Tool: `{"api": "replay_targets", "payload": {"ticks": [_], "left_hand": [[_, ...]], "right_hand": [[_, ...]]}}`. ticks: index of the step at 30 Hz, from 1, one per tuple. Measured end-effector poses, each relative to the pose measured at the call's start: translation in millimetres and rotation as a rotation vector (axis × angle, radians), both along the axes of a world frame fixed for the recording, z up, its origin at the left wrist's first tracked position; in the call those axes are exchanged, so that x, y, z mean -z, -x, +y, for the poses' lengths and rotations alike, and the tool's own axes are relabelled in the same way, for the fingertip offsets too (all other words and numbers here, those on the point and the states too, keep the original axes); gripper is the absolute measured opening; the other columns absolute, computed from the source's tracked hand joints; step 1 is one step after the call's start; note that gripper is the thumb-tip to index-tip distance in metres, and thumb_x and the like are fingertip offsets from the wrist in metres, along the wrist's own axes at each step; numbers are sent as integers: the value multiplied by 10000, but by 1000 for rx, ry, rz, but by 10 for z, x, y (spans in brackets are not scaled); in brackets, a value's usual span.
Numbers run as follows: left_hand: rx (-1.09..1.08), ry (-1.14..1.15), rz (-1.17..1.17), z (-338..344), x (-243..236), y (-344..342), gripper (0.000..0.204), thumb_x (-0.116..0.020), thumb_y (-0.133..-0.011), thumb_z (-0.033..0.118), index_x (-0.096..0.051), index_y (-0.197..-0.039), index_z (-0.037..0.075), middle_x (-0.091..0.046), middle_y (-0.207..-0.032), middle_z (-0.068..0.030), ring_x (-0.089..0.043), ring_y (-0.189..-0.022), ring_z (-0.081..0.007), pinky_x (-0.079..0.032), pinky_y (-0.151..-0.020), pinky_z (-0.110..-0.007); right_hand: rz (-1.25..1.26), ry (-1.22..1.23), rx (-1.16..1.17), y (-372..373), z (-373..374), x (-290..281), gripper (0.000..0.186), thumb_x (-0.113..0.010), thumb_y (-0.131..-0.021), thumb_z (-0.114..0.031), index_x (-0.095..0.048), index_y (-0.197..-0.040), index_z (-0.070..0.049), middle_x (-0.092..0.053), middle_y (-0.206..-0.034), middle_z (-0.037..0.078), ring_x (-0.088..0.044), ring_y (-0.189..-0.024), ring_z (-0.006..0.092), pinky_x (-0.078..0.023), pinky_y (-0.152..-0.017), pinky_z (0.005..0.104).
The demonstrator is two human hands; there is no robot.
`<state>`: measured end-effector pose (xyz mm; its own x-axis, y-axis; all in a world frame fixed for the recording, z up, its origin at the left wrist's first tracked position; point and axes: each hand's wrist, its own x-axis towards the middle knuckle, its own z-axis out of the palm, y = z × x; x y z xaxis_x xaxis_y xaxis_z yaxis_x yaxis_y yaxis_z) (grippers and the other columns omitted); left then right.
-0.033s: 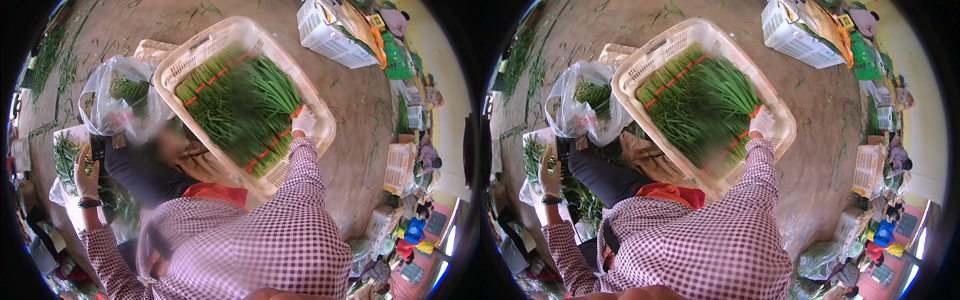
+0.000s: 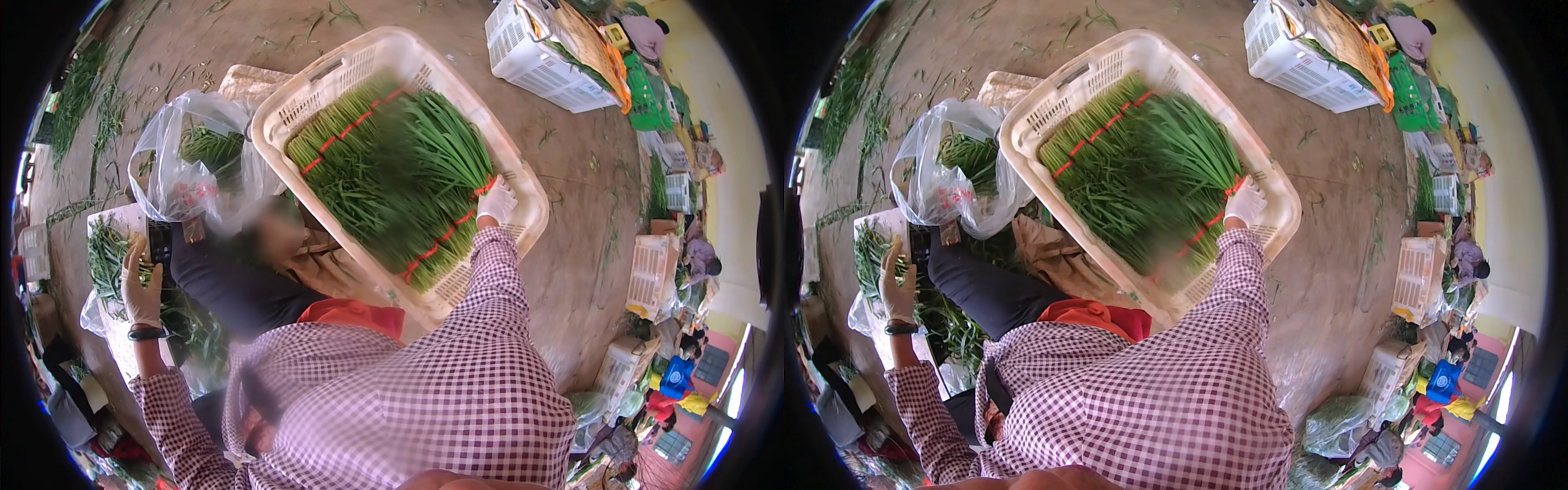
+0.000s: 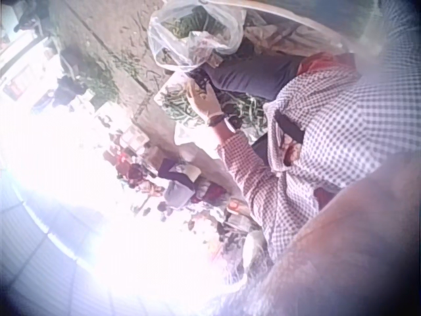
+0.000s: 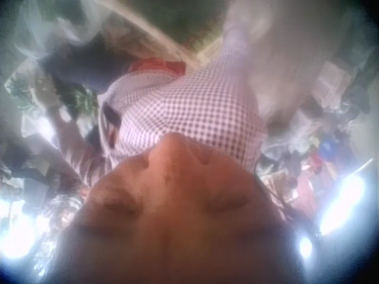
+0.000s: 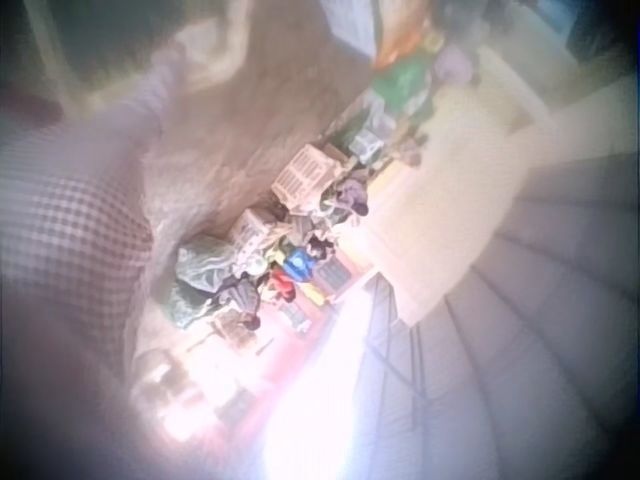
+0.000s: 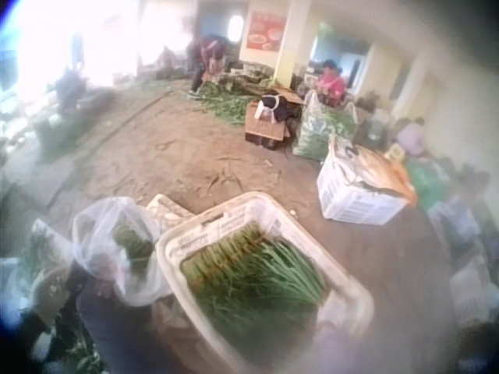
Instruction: The person bundles chives by hand, secures them with a rubber band, and trims the root ends using a knife on a wooden board before placing the finished bundle into a crate.
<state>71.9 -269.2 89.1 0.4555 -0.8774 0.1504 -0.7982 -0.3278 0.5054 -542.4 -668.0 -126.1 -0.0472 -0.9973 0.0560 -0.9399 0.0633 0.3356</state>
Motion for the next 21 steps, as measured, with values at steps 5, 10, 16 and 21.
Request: {"api": "replay_targets", "payload": {"ticks": [5, 10, 16, 21], "left_hand": [[12, -19, 22, 14, 220, -28, 608, -644, -796, -91, -510, -1371, 52, -556, -1321, -99, -515, -1252, -246, -360, -1095, -350], [-11, -69, 48, -45, 160, 81, 578, -655, -811, -68, -526, -1361, 55, -570, -1324, -79, -515, -1250, -218, -353, -1097, -335], [30, -34, 109, -128, 278, 48, 544, -646, -828, -69, -542, -1348, 51, -581, -1318, -76, -527, -1241, -210, -354, -1098, -329], [36, -49, 96, -155, 175, 116, 509, -641, -843, -68, -556, -1332, 47, -582, -1316, -85, -548, -1224, -222, -389, -1078, -342]], "right_hand": [[18, -178, 171, 243, 68, 373, 828, -778, -761, -392, -375, -1450, -173, -593, -1250, 68, -568, -1151, 228, -476, -904, 417], [-299, -384, 77, 340, 12, 339, 1065, -840, -687, -358, -232, -1533, -135, -517, -1394, 134, -518, -1249, 307, -420, -1040, 435], [-799, -549, -35, 804, -319, 570, 1033, -877, -642, -186, -292, -1486, -67, -578, -1319, 173, -548, -1223, 327, -418, -1058, 389], [-425, -560, 76, 690, -337, 508, 914, -856, -692, -235, -368, -1449, -74, -599, -1297, 167, -566, -1196, 320, -448, -1018, 406]]}}
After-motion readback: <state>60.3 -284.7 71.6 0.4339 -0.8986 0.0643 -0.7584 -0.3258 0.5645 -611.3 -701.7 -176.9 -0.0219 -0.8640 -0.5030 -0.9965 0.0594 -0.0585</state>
